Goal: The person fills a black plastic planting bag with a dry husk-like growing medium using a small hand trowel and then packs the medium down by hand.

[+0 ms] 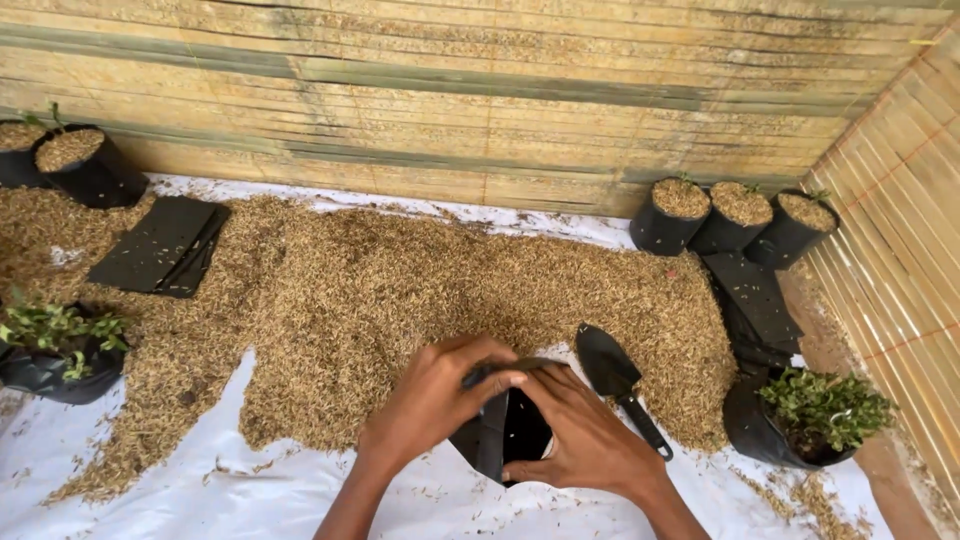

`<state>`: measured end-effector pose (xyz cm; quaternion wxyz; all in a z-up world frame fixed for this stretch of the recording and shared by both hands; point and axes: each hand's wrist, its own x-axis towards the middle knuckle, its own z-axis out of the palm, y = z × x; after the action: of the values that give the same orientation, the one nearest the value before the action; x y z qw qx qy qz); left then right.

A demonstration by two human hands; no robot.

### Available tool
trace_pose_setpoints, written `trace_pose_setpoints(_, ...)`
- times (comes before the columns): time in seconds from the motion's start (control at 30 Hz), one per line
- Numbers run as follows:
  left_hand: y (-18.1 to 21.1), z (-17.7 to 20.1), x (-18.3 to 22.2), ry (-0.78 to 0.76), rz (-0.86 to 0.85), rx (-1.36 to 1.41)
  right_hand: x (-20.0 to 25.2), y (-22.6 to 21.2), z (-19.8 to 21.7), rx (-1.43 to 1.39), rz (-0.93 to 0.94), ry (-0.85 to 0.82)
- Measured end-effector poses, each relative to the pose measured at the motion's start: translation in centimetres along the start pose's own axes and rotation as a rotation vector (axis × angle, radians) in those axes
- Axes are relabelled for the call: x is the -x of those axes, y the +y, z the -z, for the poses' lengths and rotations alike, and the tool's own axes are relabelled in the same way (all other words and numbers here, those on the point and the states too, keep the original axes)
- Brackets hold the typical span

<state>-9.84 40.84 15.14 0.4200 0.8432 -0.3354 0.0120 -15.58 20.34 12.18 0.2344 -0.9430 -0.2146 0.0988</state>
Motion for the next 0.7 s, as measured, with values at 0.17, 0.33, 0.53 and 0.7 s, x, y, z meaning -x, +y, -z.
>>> trace_pose_setpoints(0.17, 1.7, -1.7, -0.2, 0.090, 0.032, -0.065, -0.2, 0.7, 0.9, -0.011, -0.042, 0.071)
trace_pose_setpoints(0.33, 2.3, -2.9, 0.2, 0.043, 0.073, -0.059, 0.1, 1.3, 0.7, 0.001, -0.094, 0.139)
trace_pose_setpoints(0.53, 1.2, -4.7, -0.1, 0.206, 0.012, -0.089, -0.4, 1.6, -0.3, 0.109, -0.030, 0.161)
trace_pose_setpoints(0.7, -0.4, -5.5, -0.5, 0.238, 0.015, -0.030, -0.4, 1.1, 0.4, 0.071, -0.051, 0.156)
